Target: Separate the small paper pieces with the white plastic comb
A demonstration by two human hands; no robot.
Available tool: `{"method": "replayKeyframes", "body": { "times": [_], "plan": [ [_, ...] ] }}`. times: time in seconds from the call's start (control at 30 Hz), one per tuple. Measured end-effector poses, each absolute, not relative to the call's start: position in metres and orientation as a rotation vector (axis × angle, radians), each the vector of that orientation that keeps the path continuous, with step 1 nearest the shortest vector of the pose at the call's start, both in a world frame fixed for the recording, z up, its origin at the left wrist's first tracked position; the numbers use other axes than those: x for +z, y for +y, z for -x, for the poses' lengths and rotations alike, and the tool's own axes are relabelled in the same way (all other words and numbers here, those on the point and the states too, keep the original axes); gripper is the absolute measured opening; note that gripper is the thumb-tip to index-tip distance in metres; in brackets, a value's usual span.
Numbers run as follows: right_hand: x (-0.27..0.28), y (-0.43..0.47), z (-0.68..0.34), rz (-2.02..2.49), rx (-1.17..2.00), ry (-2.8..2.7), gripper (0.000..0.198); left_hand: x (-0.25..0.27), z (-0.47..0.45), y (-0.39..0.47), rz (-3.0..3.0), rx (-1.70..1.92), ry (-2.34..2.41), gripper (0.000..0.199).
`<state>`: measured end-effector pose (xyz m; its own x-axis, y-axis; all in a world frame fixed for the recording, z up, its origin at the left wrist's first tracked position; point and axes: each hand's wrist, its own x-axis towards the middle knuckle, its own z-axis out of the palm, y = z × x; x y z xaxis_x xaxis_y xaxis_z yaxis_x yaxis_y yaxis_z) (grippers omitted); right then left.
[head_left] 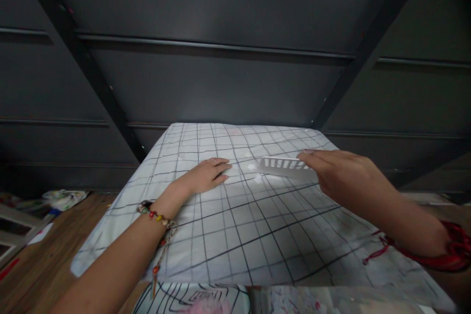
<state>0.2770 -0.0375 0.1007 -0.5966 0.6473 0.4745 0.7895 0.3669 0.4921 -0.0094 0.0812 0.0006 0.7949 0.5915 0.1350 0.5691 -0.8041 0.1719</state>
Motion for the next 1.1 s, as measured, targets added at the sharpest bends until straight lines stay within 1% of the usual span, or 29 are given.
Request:
{"method": "replayKeyframes", "body": {
  "times": [0.13,0.37,0.53,0.7,0.87,1.0,1.1],
  "plan": [
    [0.097,-0.044,-0.265,1.312,-1.002,-2.418,0.036,0.001,0.01,0.082,-2.871,0.258,0.922,0.037],
    [0.101,-0.05,-0.257,1.198,-0.974,-2.399,0.036,-0.001,0.01,0.083,-2.852,0.262,0.926,0.038],
    [0.103,-0.055,-0.264,1.285,-0.998,-2.373,0.036,-0.001,0.01,0.082,-2.839,0.268,0.939,0.038],
    [0.1,-0.063,-0.262,1.204,-0.977,-2.377,0.031,0.0,0.009,0.081,-2.85,0.266,0.942,0.036],
    [0.098,-0.064,-0.261,1.179,-0.96,-2.352,0.031,0.001,0.009,0.08,-2.843,0.258,0.956,0.036],
    [0.096,-0.053,-0.262,1.303,-1.023,-2.348,0.036,0.0,0.009,0.081,-2.821,0.268,0.946,0.036],
    [0.094,-0.046,-0.26,1.349,-0.973,-2.405,0.04,-0.001,0.01,0.082,-2.824,0.275,0.93,0.037]
  ]
}}
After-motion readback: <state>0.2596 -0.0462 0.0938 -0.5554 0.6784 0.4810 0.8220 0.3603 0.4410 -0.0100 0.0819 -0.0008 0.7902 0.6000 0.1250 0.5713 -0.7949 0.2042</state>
